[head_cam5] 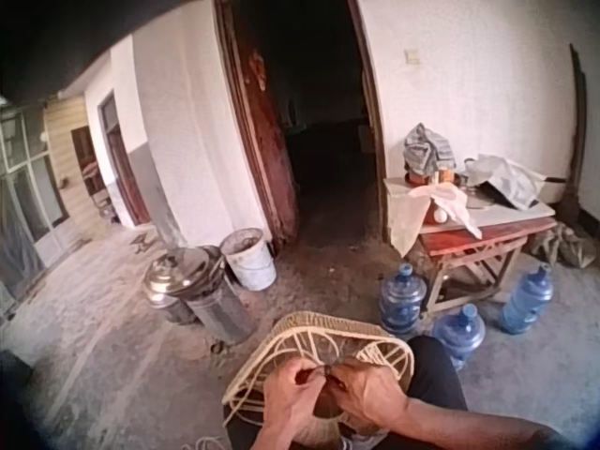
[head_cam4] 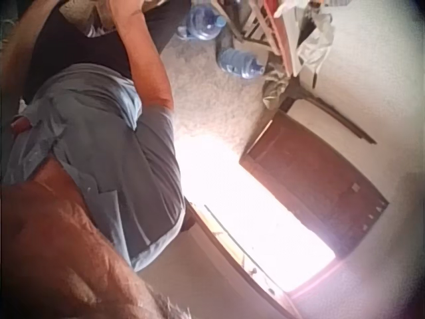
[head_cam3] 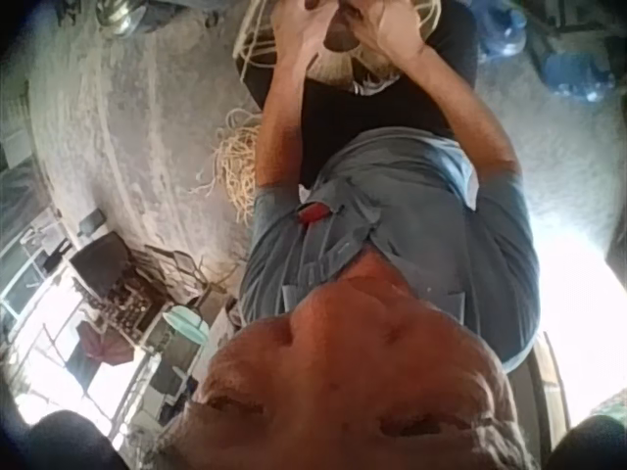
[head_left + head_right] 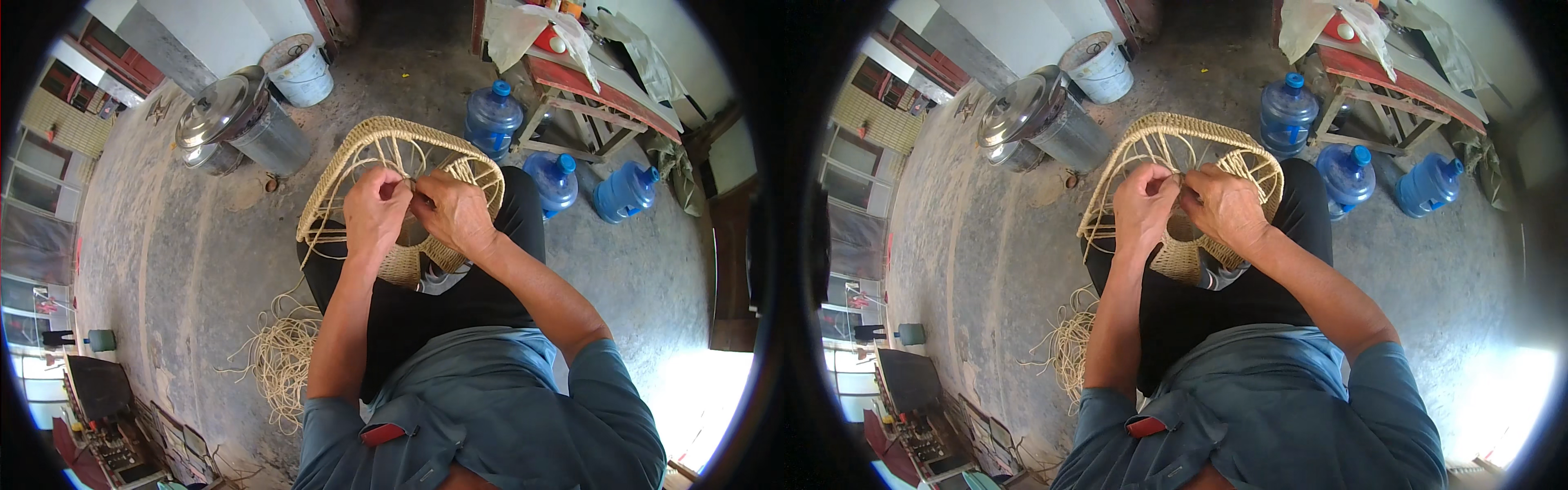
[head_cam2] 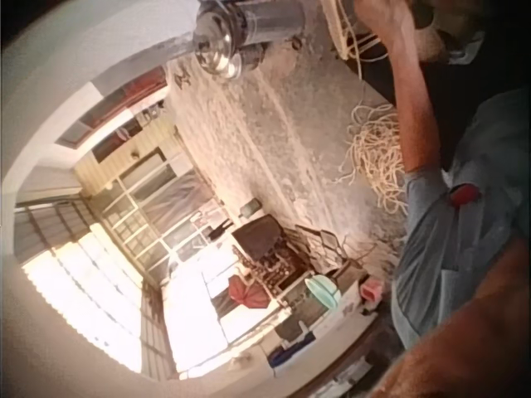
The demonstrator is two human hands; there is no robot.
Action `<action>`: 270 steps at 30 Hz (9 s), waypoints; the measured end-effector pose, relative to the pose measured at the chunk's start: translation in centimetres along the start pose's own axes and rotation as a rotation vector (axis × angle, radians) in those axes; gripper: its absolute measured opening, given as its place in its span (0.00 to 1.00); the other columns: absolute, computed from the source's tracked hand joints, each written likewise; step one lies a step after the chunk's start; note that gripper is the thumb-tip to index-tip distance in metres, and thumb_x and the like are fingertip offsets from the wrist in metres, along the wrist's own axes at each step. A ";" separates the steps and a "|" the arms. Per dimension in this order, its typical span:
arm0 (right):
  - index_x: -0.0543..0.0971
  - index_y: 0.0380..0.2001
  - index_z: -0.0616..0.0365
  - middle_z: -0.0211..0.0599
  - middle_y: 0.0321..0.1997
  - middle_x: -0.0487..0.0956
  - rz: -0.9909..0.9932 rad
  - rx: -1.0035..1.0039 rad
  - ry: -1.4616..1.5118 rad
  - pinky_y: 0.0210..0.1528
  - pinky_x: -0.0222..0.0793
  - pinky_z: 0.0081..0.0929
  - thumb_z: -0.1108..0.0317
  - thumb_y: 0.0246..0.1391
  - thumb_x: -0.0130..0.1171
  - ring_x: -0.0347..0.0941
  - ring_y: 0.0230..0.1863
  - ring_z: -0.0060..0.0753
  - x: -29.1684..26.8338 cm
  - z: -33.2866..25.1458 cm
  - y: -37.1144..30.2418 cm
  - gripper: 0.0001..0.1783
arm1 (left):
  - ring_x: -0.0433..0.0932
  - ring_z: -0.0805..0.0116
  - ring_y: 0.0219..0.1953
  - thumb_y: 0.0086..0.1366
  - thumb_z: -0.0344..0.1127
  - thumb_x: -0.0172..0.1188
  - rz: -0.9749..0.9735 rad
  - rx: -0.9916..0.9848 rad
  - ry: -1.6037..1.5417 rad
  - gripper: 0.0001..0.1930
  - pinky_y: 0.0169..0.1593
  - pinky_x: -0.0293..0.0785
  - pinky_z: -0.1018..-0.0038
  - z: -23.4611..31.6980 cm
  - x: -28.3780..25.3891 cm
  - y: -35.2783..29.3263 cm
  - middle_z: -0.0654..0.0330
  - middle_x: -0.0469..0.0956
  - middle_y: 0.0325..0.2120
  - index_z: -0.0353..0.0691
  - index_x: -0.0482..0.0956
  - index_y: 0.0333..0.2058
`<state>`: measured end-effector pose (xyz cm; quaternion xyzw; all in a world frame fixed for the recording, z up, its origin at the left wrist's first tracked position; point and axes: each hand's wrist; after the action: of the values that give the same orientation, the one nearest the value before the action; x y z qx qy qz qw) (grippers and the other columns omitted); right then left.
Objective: Weaving thin rattan strips into the frame of a chair or basket.
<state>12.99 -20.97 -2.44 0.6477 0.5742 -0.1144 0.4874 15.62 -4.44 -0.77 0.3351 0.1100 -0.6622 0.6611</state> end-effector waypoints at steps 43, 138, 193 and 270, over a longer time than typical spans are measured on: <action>0.83 0.41 0.56 0.46 0.40 0.84 0.048 0.137 0.015 0.37 0.80 0.48 0.70 0.67 0.60 0.84 0.36 0.58 1.9 -0.9 -0.2 0.05 | 0.85 0.51 0.40 0.68 0.22 0.65 0.159 0.300 0.035 0.12 0.43 0.82 0.61 -1.8 1.2 -2.0 0.54 0.81 0.40 0.40 0.85 0.48; 0.90 0.45 0.48 0.29 0.38 0.80 0.138 -0.042 0.072 0.30 0.80 0.35 0.75 0.58 0.69 0.83 0.30 0.35 1.6 0.8 -2.8 0.13 | 0.59 0.87 0.26 0.72 0.32 0.65 0.081 -0.605 -0.469 0.04 0.31 0.52 0.81 -10.0 -11.7 -15.0 0.79 0.66 0.23 0.42 0.83 0.43; 0.78 0.63 0.57 0.44 0.45 0.84 -0.084 -0.050 -0.055 0.37 0.85 0.40 0.67 0.52 0.70 0.86 0.37 0.48 2.4 -4.1 1.3 0.33 | 0.72 0.78 0.27 0.74 0.36 0.66 0.152 -0.198 0.013 0.08 0.35 0.69 0.74 -2.1 -9.0 -3.6 0.68 0.77 0.23 0.39 0.88 0.45; 0.86 0.50 0.54 0.31 0.35 0.83 0.402 1.224 -0.385 0.38 0.78 0.35 0.58 0.61 0.65 0.77 0.31 0.33 -56.3 39.7 -51.2 0.18 | 0.74 0.58 0.33 0.58 0.37 0.76 -0.193 0.696 0.222 0.15 0.46 0.75 0.63 -8.2 -6.3 -10.3 0.61 0.72 0.25 0.40 0.82 0.40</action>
<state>-32.19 -93.80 -8.02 0.8697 0.1770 -0.4396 0.1380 7.69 6.48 -6.25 0.5975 -0.0194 -0.6790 0.4261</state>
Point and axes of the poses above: each hand's wrist, its own y-axis towards the middle knuckle, its own x-axis out of the palm, z = x × y
